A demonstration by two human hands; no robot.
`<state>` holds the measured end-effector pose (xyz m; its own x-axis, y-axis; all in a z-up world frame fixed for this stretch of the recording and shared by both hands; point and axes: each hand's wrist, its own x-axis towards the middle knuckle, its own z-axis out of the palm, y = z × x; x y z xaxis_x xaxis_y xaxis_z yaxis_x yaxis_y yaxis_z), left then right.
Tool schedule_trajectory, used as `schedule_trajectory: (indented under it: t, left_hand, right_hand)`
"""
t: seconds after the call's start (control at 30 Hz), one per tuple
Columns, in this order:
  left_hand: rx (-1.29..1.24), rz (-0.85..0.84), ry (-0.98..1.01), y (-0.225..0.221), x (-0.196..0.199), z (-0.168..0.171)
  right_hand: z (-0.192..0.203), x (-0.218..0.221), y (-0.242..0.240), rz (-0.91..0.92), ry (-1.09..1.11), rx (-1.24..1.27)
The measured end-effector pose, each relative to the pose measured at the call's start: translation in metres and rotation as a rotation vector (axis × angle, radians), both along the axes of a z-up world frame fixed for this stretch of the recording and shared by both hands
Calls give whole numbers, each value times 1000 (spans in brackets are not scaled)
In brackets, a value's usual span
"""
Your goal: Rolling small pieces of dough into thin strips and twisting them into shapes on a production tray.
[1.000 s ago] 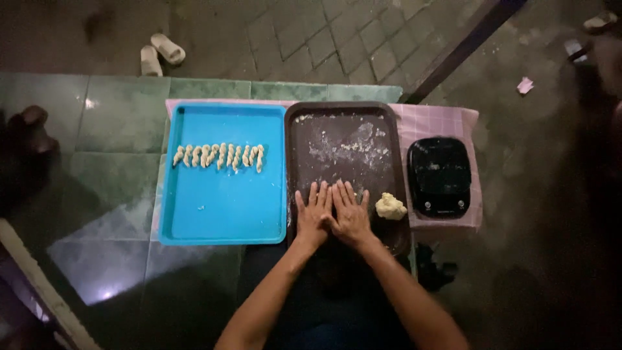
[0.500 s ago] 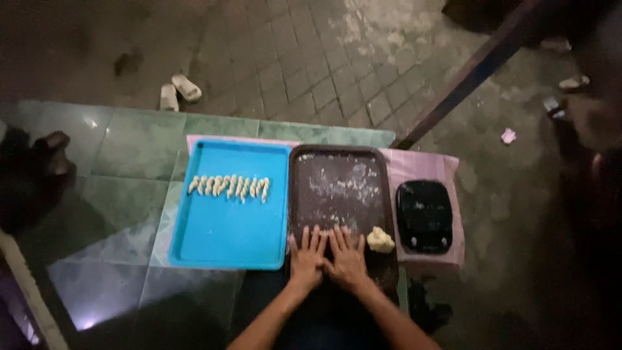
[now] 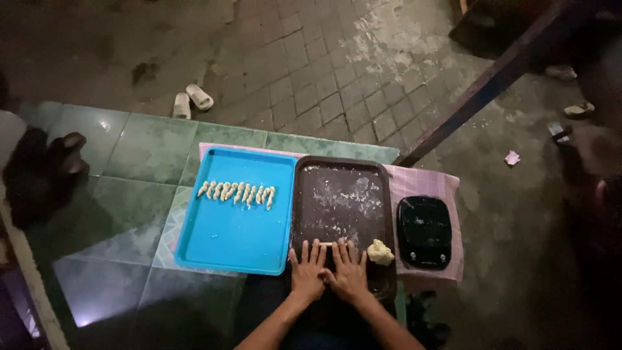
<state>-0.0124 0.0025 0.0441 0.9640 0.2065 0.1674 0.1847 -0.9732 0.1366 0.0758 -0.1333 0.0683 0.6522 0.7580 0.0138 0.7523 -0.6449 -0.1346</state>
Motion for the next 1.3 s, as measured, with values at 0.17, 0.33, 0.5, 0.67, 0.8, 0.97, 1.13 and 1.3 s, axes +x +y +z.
schedule_trajectory:
  t: [0.17, 0.33, 0.5, 0.67, 0.8, 0.97, 1.13, 1.3]
  left_hand:
    - [-83, -25, 130, 8, 9, 16]
    - [-17, -26, -36, 1, 11, -2]
    - [-24, -82, -21, 5, 19, -9]
    - [-165, -128, 62, 10, 12, -1]
    - [-165, -122, 73, 6, 5, 1]
    - [-65, -36, 58, 3, 3, 4]
    - [-34, -50, -16, -10, 6, -8]
    - [-59, -25, 86, -12, 35, -29]
  right_hand:
    - [8, 6, 8, -88, 133, -36]
    - [8, -2, 8, 7, 43, 184]
    - [3, 4, 12, -7, 195, 113]
    - [2, 5, 1, 77, 98, 79]
    - [12, -7, -7, 84, 53, 221]
    - [4, -7, -28, -12, 165, 312]
    - [7, -8, -29, 11, 116, 308]
    - [-15, 14, 2, 106, 68, 255]
